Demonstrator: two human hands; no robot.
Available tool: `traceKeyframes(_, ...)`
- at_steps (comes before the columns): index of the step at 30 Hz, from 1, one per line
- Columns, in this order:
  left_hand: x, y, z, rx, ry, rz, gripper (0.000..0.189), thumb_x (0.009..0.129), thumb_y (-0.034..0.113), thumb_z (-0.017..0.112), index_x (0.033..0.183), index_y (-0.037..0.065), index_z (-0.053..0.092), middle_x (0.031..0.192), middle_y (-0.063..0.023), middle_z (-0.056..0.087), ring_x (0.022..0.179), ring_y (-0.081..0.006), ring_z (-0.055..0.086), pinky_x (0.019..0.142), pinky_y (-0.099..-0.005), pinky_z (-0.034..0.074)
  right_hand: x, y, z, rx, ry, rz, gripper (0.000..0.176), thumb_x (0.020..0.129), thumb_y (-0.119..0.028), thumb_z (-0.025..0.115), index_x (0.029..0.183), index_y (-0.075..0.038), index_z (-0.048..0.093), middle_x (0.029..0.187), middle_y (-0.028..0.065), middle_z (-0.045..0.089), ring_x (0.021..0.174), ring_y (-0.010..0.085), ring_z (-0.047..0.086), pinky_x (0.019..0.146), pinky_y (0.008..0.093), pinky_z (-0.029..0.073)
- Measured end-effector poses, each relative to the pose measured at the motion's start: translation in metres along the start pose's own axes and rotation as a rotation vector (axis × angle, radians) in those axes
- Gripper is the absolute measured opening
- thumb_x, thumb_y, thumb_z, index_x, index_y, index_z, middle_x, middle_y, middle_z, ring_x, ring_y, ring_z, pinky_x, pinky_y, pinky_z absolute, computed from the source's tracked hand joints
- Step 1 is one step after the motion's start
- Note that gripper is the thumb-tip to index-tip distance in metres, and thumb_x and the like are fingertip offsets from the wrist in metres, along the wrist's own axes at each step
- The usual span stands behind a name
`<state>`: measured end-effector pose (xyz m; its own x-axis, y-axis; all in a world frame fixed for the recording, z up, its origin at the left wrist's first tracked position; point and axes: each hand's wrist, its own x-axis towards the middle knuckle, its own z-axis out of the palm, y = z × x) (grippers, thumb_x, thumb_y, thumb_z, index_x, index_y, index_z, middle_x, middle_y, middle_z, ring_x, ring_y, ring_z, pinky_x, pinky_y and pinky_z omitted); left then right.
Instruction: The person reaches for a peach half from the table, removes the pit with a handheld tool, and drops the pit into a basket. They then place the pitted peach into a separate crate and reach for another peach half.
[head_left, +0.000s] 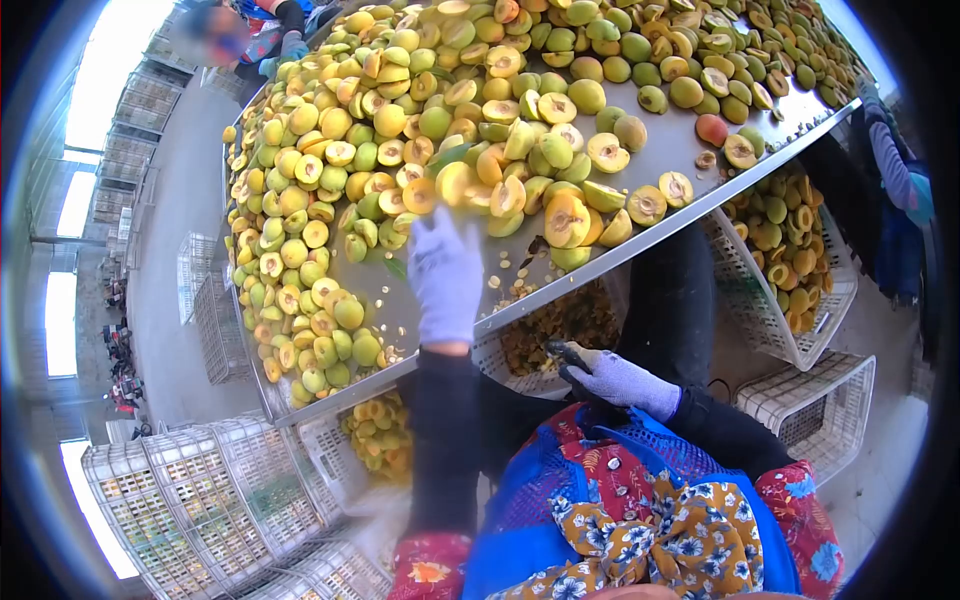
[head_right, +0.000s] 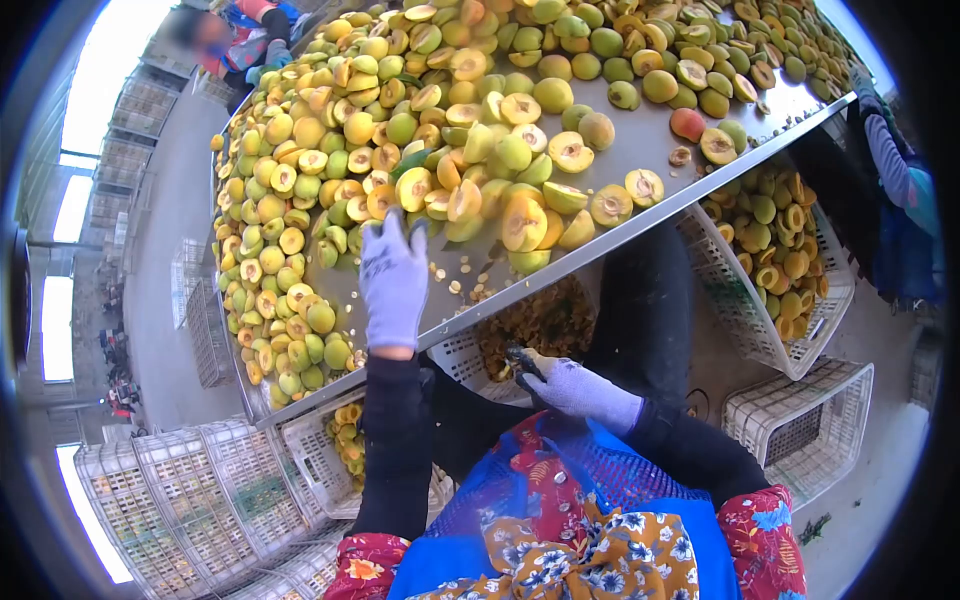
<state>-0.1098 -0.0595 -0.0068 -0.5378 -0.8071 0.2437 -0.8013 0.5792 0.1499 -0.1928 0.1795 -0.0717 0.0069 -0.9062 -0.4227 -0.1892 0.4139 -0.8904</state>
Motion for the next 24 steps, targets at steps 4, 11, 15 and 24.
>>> traceKeyframes(4,0.043,0.015,0.039,-0.112,-0.123,0.401,0.053,0.085,0.03,0.071,0.129,0.007,0.052,0.108,-0.0178,0.065,0.103,-0.0383,0.062,0.089,-0.0449,0.049,-0.008,0.011,-0.003,-0.001,0.153,-0.034,0.042,0.101,-0.028,0.05,0.133,-0.003,0.047,0.096,0.0276,0.066,0.092,0.0396,0.067,0.079,0.0442,0.052)
traceKeyframes(11,-0.017,0.007,0.017,-1.213,-0.458,-0.277,0.045,0.087,0.025,0.072,0.124,0.009,0.052,0.093,-0.0048,0.064,0.074,-0.0165,0.066,0.053,-0.0249,0.05,-0.023,-0.035,-0.024,-0.002,0.324,-0.113,0.023,0.098,-0.023,0.057,0.1,0.0,0.051,0.068,0.0209,0.061,0.066,0.04,0.064,0.058,0.0491,0.046)
traceKeyframes(15,-0.073,0.014,-0.012,-1.466,-0.565,-0.519,0.038,0.1,0.04,0.053,0.118,0.008,0.061,0.085,-0.0037,0.063,0.074,-0.01,0.063,0.059,-0.0215,0.051,-0.021,-0.058,-0.019,-0.239,0.442,-0.342,0.023,0.096,-0.018,0.058,0.101,0.002,0.048,0.065,0.0193,0.058,0.061,0.041,0.061,0.053,0.0481,0.046)
traceKeyframes(24,-0.146,0.004,0.021,-0.84,-0.141,0.085,0.04,0.093,0.016,0.057,0.129,0.0,0.052,0.118,-0.0172,0.061,0.11,-0.0296,0.058,0.095,-0.0389,0.045,-0.031,-0.073,-0.008,-0.453,0.333,-0.256,0.033,0.097,-0.026,0.054,0.097,0.006,0.045,0.064,0.0191,0.06,0.056,0.038,0.062,0.048,0.0474,0.047)
